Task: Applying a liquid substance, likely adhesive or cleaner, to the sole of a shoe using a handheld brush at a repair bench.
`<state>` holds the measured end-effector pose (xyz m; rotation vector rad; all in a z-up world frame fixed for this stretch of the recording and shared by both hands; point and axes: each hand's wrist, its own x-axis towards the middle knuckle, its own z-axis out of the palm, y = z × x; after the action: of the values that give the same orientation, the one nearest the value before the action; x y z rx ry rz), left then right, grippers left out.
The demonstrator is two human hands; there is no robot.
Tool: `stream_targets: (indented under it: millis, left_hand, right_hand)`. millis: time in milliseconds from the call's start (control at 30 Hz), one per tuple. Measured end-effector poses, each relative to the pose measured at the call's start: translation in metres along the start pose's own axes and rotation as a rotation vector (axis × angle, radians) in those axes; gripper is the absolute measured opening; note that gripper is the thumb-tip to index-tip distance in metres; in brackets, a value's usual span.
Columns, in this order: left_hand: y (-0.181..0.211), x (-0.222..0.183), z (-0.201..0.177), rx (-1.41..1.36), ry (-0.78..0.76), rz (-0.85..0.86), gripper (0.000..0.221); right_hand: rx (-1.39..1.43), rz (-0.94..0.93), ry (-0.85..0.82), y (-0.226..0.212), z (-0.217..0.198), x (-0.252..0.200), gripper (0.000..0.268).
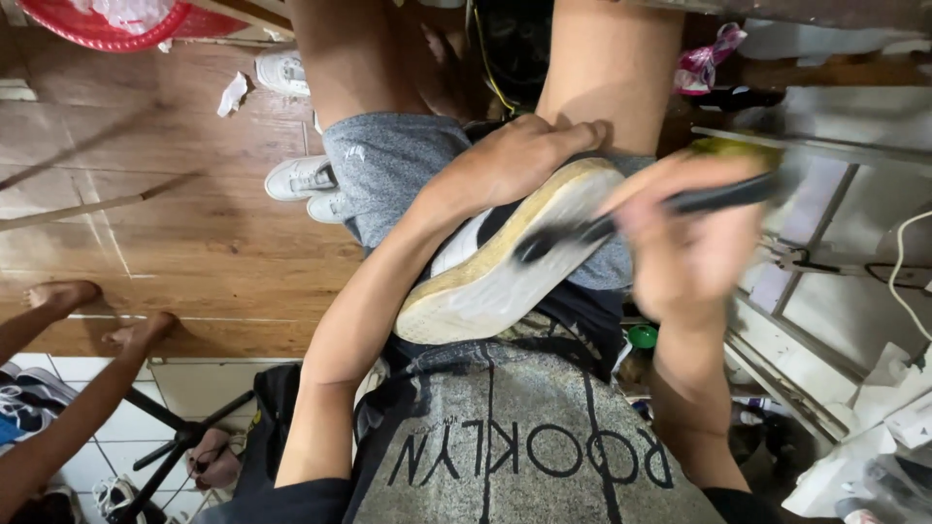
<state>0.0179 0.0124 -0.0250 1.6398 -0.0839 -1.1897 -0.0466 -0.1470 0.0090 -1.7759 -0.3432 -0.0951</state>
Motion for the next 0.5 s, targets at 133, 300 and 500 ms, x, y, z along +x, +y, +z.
stream_targets:
  millis: [133, 300, 500]
  left_hand:
    - [0.000, 0.001, -0.001, 0.025, -0.006, 0.008, 0.074]
    - [0.004, 0.000, 0.001, -0.058, 0.076, -0.131, 0.059]
    - [-0.002, 0.000, 0.000, -0.064, 0.038, -0.077, 0.054]
  right_hand:
    - [0.043, 0.017, -0.034, 0.013, -0.009, -0.007, 0.010]
    - [0.053, 0.006, 0.030, -0.002, 0.017, -0.009, 0.011]
    - [-0.022, -0.056, 0.038, 0.015, -0.003, -0.017, 0.012]
